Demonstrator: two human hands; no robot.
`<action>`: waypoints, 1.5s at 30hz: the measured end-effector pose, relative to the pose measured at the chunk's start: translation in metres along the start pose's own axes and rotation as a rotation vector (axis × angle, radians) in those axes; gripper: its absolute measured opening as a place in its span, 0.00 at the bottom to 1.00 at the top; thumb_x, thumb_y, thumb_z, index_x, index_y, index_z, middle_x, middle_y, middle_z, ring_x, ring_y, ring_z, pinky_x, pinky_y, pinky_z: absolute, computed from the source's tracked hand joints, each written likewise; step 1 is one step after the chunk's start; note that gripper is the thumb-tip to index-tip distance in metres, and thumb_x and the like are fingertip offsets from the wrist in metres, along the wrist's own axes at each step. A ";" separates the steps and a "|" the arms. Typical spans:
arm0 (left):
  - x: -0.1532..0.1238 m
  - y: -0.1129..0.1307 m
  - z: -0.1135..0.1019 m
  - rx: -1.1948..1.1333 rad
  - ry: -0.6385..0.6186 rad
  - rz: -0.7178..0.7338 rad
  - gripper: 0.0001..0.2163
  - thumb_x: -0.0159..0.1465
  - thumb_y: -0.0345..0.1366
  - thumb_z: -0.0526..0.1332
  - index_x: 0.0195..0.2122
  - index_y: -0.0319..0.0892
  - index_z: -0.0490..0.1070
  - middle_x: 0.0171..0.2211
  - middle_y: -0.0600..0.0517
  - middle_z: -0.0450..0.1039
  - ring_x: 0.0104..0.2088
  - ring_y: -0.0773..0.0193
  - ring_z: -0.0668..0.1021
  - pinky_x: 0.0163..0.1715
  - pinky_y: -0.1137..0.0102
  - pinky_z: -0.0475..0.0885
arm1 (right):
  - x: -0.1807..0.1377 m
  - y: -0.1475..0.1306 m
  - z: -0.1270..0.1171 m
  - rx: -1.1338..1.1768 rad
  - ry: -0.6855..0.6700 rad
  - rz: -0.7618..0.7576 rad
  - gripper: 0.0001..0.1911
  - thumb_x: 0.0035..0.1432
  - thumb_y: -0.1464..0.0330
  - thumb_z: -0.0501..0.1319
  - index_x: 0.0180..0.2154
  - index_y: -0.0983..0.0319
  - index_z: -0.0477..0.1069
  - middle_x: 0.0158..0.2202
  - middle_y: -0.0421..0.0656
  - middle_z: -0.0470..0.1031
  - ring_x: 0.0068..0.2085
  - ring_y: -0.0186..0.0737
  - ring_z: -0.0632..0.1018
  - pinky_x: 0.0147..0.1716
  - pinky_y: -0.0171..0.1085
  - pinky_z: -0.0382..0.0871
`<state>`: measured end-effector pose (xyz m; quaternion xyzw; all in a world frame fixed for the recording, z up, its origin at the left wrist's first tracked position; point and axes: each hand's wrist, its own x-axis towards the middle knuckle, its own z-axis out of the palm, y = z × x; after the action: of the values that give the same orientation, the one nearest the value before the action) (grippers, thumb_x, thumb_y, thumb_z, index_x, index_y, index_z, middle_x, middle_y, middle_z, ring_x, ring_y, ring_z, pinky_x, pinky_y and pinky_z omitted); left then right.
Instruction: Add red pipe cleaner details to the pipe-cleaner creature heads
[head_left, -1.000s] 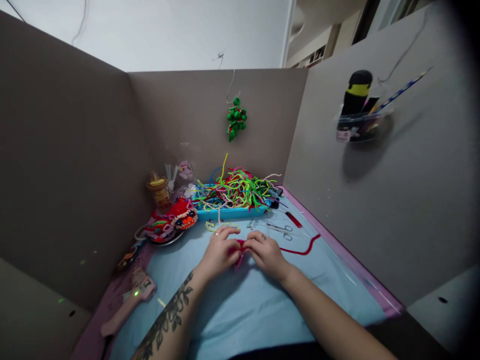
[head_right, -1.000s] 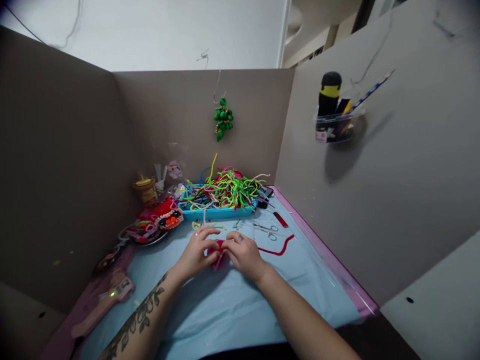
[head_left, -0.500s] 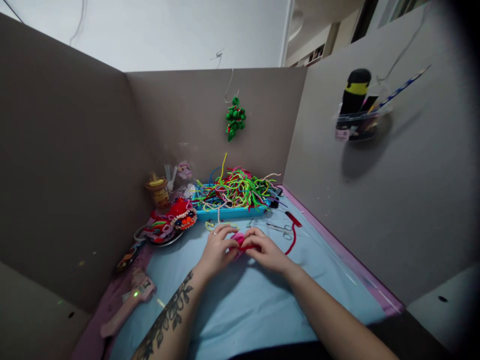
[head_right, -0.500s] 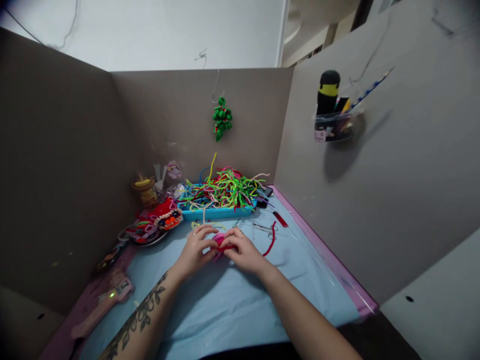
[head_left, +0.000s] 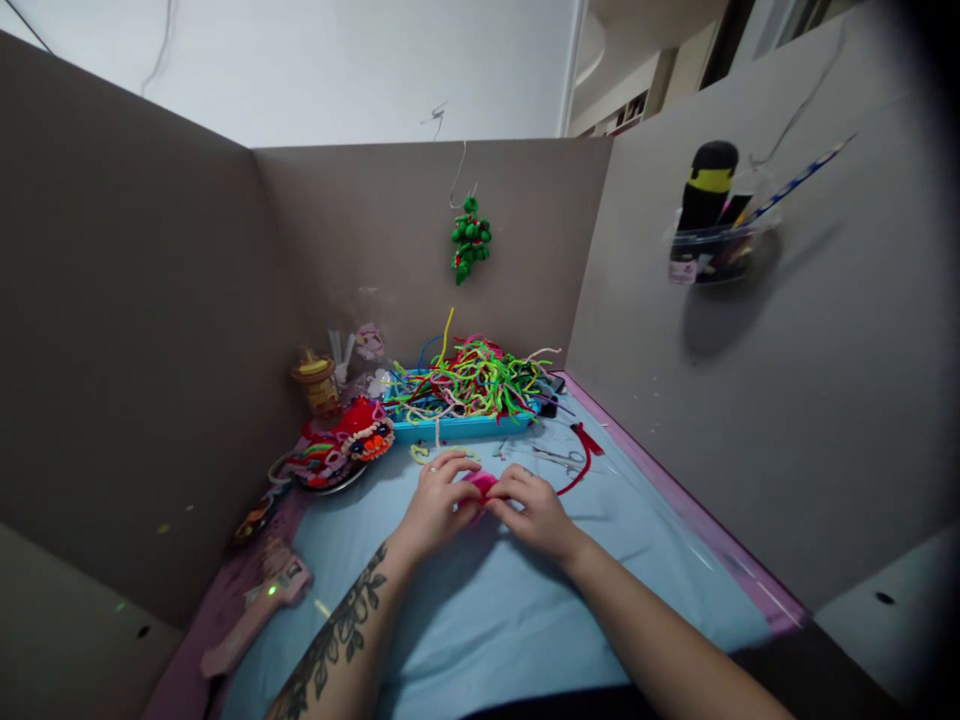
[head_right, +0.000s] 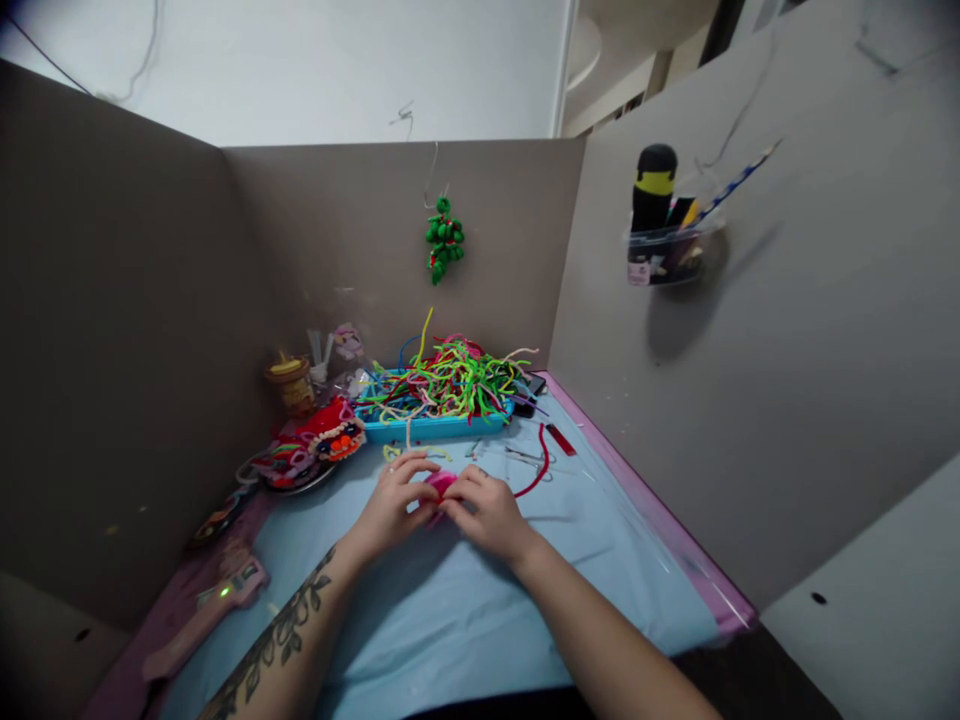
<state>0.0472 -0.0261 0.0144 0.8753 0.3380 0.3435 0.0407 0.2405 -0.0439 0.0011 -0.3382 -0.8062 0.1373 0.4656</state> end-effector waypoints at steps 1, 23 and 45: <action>0.000 0.001 0.000 0.024 0.006 0.004 0.04 0.59 0.33 0.62 0.33 0.48 0.77 0.46 0.49 0.74 0.54 0.53 0.68 0.53 0.56 0.62 | 0.001 0.000 0.001 -0.007 0.022 0.030 0.05 0.57 0.72 0.60 0.31 0.59 0.74 0.29 0.42 0.69 0.33 0.38 0.73 0.34 0.36 0.68; 0.001 0.000 -0.002 -0.232 -0.031 -0.153 0.03 0.52 0.28 0.65 0.26 0.43 0.76 0.49 0.48 0.72 0.54 0.54 0.68 0.56 0.56 0.58 | -0.002 0.009 0.002 0.008 0.054 -0.107 0.10 0.60 0.74 0.56 0.41 0.57 0.73 0.35 0.44 0.70 0.37 0.38 0.73 0.37 0.38 0.69; -0.001 0.002 0.004 0.275 0.029 0.143 0.07 0.59 0.28 0.61 0.36 0.47 0.75 0.48 0.50 0.74 0.55 0.53 0.69 0.48 0.58 0.61 | 0.006 0.013 0.014 0.254 -0.196 0.476 0.08 0.52 0.73 0.55 0.22 0.62 0.63 0.20 0.35 0.62 0.24 0.32 0.64 0.24 0.31 0.56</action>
<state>0.0503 -0.0281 0.0114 0.8894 0.3192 0.3084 -0.1092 0.2320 -0.0293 -0.0094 -0.4420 -0.7219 0.3745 0.3785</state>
